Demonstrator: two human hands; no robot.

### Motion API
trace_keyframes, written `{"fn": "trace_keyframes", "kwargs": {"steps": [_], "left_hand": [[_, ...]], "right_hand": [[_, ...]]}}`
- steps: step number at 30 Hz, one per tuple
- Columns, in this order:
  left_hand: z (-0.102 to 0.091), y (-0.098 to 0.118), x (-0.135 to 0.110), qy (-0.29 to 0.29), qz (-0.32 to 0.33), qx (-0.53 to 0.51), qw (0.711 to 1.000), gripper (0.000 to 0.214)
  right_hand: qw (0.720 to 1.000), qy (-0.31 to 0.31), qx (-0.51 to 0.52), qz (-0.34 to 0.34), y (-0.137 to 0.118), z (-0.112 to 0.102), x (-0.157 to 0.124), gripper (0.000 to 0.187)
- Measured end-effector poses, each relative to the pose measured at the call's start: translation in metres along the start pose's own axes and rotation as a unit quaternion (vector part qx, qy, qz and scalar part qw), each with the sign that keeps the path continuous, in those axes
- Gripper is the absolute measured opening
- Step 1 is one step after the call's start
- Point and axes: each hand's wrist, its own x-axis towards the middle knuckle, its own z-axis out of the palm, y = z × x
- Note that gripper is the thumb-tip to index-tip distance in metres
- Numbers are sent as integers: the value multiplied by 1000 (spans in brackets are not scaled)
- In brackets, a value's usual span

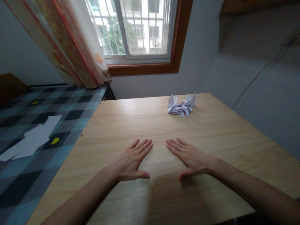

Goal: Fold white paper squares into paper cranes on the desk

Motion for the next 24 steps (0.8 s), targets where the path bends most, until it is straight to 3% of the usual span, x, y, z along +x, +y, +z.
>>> {"fn": "trace_keyframes", "kwargs": {"steps": [4, 7, 9, 12, 15, 17, 24], "left_hand": [[1, -1, -1, -10, -6, 6, 1000, 108], [1, 1, -2, -6, -6, -5, 1000, 103], [-1, 2, 0, 25, -6, -23, 999, 91], [-6, 1, 16, 135, -25, -70, 988, 63], [-14, -5, 52, 256, -54, -104, 960, 39], [-19, -11, 87, 300, -75, -108, 945, 36], [-29, -22, 210, 197, -97, -57, 974, 55]], "right_hand": [[1000, 5, -2, -3, -1, -1, -1, 109], [998, 55, 2, -27, 0, 3, -2, 106], [990, 130, 10, -50, 0, 7, -1, 82], [960, 271, 32, -56, -3, 11, 3, 21], [939, 336, 39, -56, -7, 12, 10, 30], [934, 350, 31, -68, -8, 12, 14, 32], [926, 375, 9, -53, -4, 16, 17, 34]]}}
